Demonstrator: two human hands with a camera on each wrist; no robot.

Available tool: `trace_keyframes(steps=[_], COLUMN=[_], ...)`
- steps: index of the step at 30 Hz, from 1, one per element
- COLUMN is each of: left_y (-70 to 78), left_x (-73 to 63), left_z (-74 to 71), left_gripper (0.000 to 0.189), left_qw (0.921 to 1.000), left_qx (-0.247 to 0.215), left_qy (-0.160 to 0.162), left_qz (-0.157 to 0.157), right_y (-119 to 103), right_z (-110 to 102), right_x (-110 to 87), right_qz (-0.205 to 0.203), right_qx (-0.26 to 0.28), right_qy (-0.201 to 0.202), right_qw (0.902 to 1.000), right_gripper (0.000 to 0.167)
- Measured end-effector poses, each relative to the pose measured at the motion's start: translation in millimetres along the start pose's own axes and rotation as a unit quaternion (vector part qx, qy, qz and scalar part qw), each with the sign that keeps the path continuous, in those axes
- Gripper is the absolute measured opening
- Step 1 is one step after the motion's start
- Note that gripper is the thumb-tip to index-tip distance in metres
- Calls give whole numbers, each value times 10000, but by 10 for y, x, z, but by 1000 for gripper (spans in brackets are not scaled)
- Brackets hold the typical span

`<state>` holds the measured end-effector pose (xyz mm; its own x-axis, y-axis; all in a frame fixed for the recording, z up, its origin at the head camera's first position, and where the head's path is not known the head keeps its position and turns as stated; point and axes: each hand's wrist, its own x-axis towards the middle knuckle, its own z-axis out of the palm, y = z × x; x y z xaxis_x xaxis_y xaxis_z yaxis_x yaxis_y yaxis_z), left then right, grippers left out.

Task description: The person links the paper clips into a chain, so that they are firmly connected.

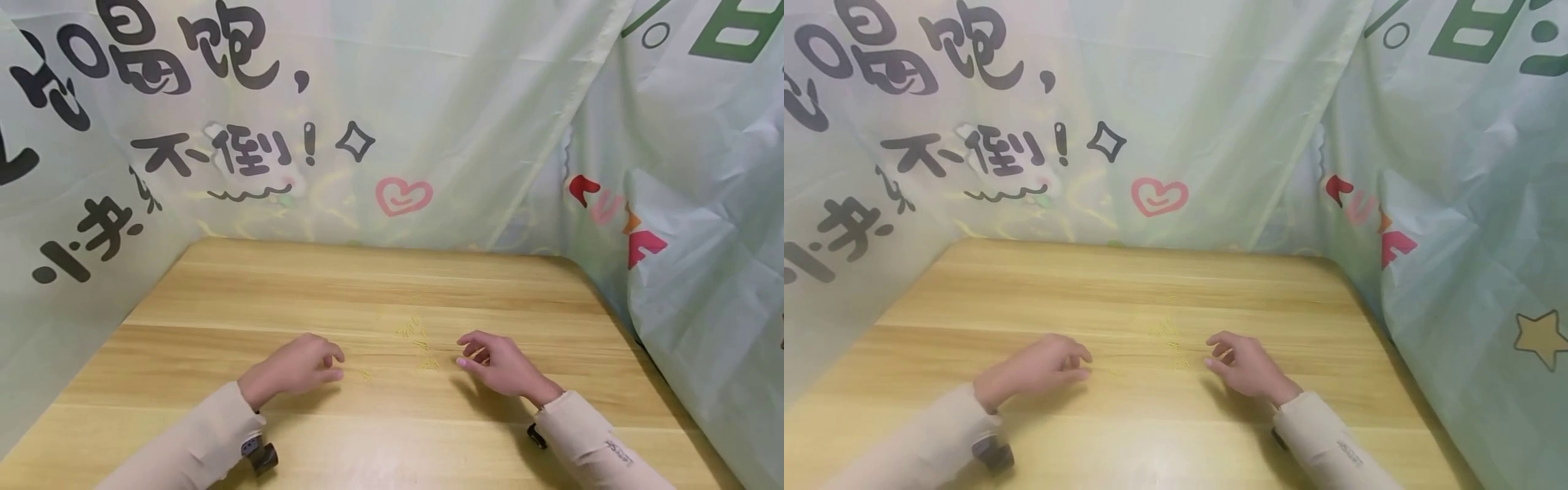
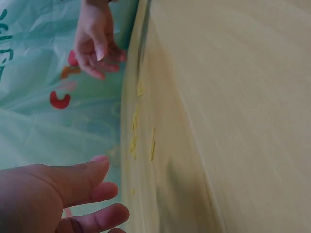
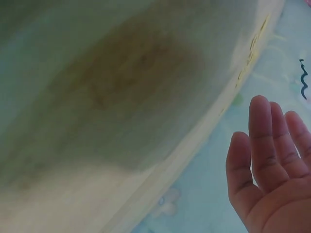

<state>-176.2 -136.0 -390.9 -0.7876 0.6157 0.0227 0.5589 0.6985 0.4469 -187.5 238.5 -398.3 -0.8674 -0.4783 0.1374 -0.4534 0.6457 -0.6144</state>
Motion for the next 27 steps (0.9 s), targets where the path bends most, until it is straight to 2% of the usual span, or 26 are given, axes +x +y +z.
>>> trace_keyframes(steps=[9,17,27], left_y=[145,242,314], left_x=[197,277,378], left_z=[69,186,231], left_gripper=[21,26,16], left_qw=[9992,9964,9911], left_qx=[227,541,1111], left_qy=[-310,-655,-722], left_qz=[83,41,105], right_y=[-1,-99,-137], right_z=[52,156,245], right_x=[148,241,368], right_qz=[-96,-134,151], right_qx=[-120,-410,-904], right_qy=[-494,-1036,-1401], right_qw=[9987,9937,9859], right_gripper=[25,24,24])
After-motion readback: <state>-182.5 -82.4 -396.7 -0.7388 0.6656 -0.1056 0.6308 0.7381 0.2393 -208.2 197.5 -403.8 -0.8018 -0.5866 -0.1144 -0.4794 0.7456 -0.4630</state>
